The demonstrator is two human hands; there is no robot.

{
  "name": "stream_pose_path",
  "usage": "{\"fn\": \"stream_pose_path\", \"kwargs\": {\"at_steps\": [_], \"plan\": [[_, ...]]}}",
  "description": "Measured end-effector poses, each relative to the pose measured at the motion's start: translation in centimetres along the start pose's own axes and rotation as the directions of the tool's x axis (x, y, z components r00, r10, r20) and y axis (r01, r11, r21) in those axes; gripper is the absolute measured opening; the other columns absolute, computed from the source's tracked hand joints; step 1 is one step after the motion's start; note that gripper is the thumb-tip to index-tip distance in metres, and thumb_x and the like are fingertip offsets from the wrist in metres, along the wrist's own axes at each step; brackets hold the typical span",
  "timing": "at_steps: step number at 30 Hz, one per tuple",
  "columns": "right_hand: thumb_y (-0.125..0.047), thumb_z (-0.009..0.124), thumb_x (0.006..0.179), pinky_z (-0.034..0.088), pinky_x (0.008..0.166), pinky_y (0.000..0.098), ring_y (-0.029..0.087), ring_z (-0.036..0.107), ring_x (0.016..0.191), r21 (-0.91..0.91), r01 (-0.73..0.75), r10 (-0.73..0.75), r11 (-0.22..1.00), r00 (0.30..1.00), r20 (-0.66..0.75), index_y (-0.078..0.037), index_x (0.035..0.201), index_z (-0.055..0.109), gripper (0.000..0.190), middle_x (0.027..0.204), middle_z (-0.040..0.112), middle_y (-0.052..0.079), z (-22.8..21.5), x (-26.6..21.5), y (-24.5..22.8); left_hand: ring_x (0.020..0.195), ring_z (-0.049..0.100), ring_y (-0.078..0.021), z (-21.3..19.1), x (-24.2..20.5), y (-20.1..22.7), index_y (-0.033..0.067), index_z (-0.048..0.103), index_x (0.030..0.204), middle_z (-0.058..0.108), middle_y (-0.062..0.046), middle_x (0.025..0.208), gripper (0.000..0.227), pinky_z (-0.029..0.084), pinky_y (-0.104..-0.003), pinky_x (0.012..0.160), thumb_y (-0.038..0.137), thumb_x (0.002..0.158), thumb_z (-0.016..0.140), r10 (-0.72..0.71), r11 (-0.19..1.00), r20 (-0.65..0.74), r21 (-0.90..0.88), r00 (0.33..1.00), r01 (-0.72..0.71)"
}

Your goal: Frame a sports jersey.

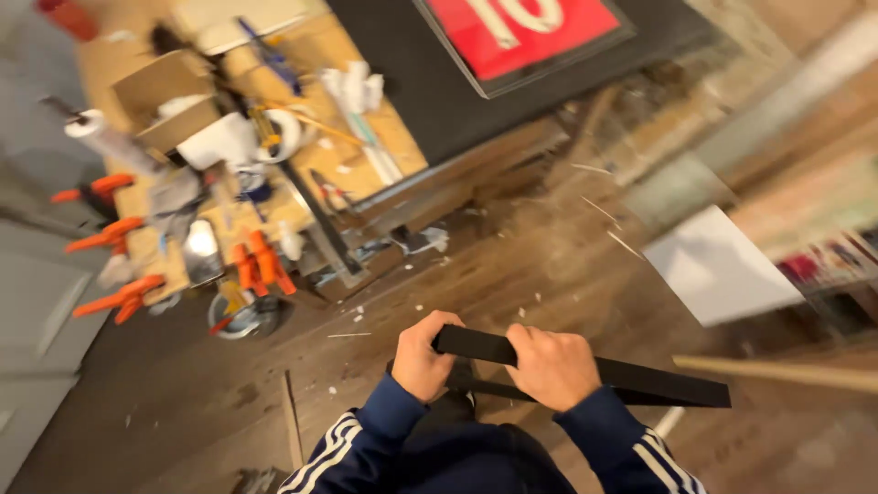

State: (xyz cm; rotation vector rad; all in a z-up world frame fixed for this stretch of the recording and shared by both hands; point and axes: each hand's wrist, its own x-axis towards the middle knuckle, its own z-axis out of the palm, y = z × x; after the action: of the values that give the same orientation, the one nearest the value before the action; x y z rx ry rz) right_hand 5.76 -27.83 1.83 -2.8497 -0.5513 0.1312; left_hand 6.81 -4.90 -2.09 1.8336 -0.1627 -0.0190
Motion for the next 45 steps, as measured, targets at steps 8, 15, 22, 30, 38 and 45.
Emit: {"fn": "stream_pose_path", "kwargs": {"at_steps": [8, 15, 22, 30, 38, 45], "plan": [[-0.023, 0.085, 0.061, 0.054, 0.066, 0.0448, 0.031, 0.068, 0.077, -0.036, 0.096, -0.097, 0.995, 0.995, -0.013, -0.015, 0.084, 0.060, 0.034, 0.074, 0.067, 0.006, 0.6, 4.5, 14.2, 0.093, 0.078, -0.0209, -6.9, 0.5, -5.3, 0.0053, 0.067, 0.099, 0.077, -0.009, 0.092, 0.035, 0.057, -0.030, 0.082, -0.015, 0.070, 0.062, -0.120, 0.987, -0.261, 0.070, 0.958, 0.142], [-0.020, 0.082, 0.062, 0.053, 0.072, 0.0441, 0.031, 0.067, 0.081, 0.002, 0.189, -0.189, 0.982, 0.982, 0.007, -0.013, 0.085, 0.063, 0.031, 0.079, 0.069, 0.005, -0.3, 8.0, 17.6, 0.102, 0.071, -0.0309, -5.7, -0.6, -3.7, 0.0080, 0.070, 0.098, 0.075, -0.009, 0.105, 0.036, 0.057, -0.039, 0.086, -0.009, 0.066, 0.071, -0.155, 0.909, -0.447, 0.284, 0.881, 0.304], [-0.020, 0.082, 0.063, 0.052, 0.070, 0.0411, 0.028, 0.067, 0.077, 0.018, 0.356, -0.355, 0.934, 0.935, -0.021, -0.014, 0.085, 0.063, 0.029, 0.077, 0.069, 0.005, -3.1, 11.6, 14.3, 0.098, 0.066, -0.0298, 1.2, 3.5, 1.6, 0.0102, 0.062, 0.088, 0.066, -0.007, 0.091, 0.018, 0.046, -0.048, 0.096, 0.013, 0.072, 0.067, 0.093, 0.571, -0.145, 0.818, 0.985, 0.066], [-0.044, 0.081, 0.067, 0.049, 0.091, 0.0423, 0.028, 0.065, 0.103, 0.018, 0.594, -0.582, 0.804, 0.780, 0.229, -0.014, 0.106, 0.066, 0.051, 0.100, 0.071, 0.006, -6.2, 16.5, 12.8, 0.077, 0.067, -0.0279, 5.8, 3.1, 0.3, 0.0121, 0.057, 0.099, 0.062, -0.007, 0.081, 0.015, 0.053, -0.043, 0.065, 0.016, 0.086, 0.063, -0.010, 0.643, -0.080, 0.763, 0.997, 0.068], [-0.038, 0.073, 0.089, 0.049, 0.102, 0.0408, 0.033, 0.061, 0.122, 0.380, 0.649, -0.731, 0.658, 0.673, 0.116, -0.006, 0.123, 0.066, 0.047, 0.129, 0.067, 0.016, -1.3, 26.8, 2.9, 0.068, 0.066, -0.0283, 2.3, -3.5, -1.3, 0.0115, 0.056, 0.090, 0.060, -0.006, 0.074, 0.025, 0.052, -0.045, 0.058, 0.018, 0.071, 0.071, -0.177, 0.674, -0.188, 0.692, 0.966, 0.258], [-0.022, 0.073, 0.091, 0.050, 0.097, 0.0425, 0.034, 0.061, 0.118, 0.440, 0.741, -0.838, 0.508, 0.543, 0.052, -0.005, 0.128, 0.061, 0.043, 0.127, 0.066, 0.014, 10.3, 37.7, -16.8, 0.063, 0.064, -0.0259, 1.1, -8.2, -6.5, 0.0143, 0.056, 0.085, 0.058, -0.004, 0.072, 0.013, 0.051, -0.041, 0.052, 0.017, 0.077, 0.066, -0.173, 0.662, -0.329, 0.659, 0.928, 0.357]]}}
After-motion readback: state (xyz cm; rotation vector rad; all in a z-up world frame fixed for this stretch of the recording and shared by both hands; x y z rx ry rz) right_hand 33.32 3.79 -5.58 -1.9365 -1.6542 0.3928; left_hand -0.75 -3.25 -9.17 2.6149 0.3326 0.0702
